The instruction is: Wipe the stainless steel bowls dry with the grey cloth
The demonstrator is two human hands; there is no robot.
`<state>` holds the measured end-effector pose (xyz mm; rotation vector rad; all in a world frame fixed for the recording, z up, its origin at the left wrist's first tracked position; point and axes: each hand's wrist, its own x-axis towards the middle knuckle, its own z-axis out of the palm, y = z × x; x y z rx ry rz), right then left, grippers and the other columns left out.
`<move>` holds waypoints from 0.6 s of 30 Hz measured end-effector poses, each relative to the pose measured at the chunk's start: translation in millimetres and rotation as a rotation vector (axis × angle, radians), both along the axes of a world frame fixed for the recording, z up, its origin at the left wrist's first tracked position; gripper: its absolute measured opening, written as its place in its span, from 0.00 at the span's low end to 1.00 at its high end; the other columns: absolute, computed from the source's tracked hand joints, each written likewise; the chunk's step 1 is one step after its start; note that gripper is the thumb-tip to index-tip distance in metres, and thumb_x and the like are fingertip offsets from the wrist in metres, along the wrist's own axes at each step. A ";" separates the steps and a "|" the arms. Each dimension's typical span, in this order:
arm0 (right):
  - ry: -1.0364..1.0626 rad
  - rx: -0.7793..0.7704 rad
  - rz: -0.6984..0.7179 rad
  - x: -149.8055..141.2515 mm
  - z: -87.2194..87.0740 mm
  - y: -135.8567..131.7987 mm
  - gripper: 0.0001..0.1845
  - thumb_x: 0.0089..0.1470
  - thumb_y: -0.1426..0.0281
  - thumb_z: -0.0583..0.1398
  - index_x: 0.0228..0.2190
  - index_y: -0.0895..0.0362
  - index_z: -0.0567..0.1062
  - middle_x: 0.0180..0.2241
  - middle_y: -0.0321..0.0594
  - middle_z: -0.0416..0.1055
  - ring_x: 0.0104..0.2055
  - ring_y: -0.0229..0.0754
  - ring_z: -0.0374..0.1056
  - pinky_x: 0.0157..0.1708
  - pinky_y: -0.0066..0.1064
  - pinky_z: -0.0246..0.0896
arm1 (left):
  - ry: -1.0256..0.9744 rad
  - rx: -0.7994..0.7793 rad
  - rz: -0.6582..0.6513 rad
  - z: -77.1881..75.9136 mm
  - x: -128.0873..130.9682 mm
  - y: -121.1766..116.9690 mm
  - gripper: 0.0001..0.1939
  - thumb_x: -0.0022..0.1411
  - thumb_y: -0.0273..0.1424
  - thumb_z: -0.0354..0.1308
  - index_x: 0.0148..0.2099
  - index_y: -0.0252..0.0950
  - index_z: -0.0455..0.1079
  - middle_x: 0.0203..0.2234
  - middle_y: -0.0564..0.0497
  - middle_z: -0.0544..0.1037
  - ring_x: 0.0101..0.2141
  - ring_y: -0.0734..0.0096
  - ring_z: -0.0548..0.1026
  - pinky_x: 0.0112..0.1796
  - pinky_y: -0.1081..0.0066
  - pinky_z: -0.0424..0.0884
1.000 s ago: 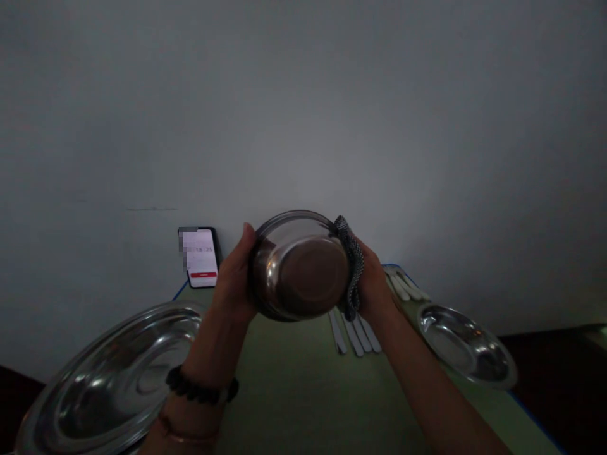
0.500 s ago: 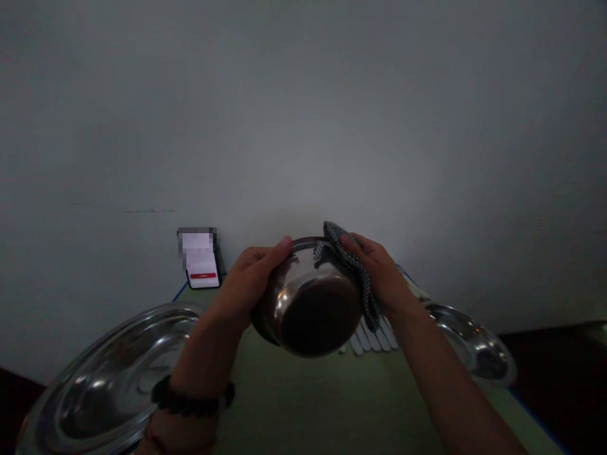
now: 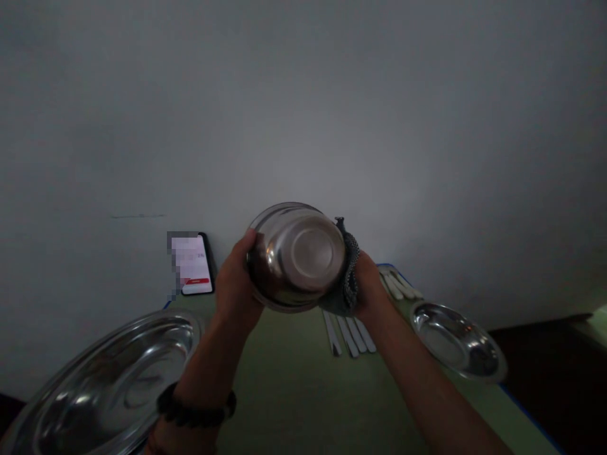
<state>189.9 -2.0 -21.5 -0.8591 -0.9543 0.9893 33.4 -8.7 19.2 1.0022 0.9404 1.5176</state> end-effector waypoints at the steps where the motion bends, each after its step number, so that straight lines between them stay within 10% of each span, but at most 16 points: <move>1: -0.053 0.006 0.008 6.9 4.4 -1.4 0.18 0.49 0.55 0.59 0.35 0.54 0.76 0.33 0.37 0.78 0.38 0.45 0.71 0.38 0.35 0.66 | 0.022 -0.017 -0.035 1.9 -5.8 -0.2 0.12 0.53 0.41 0.56 0.28 0.38 0.70 0.20 0.55 0.74 0.25 0.74 0.73 0.26 0.76 0.69; 11: -0.733 0.115 0.223 19.2 30.4 -27.0 0.18 0.56 0.55 0.55 0.27 0.56 0.72 0.27 0.34 0.69 0.32 0.38 0.64 0.32 0.30 0.57 | 0.447 -0.009 -0.458 6.3 -19.8 -12.7 0.17 0.53 0.44 0.61 0.25 0.35 0.77 0.20 0.49 0.78 0.20 0.74 0.72 0.21 0.77 0.64; 18: -0.363 0.102 0.167 6.0 20.0 -19.2 0.17 0.52 0.53 0.59 0.28 0.55 0.73 0.26 0.34 0.70 0.29 0.36 0.64 0.30 0.29 0.59 | 0.289 0.005 -0.419 6.5 -20.9 -6.6 0.17 0.53 0.41 0.61 0.19 0.34 0.73 0.11 0.53 0.71 0.12 0.80 0.64 0.14 0.79 0.56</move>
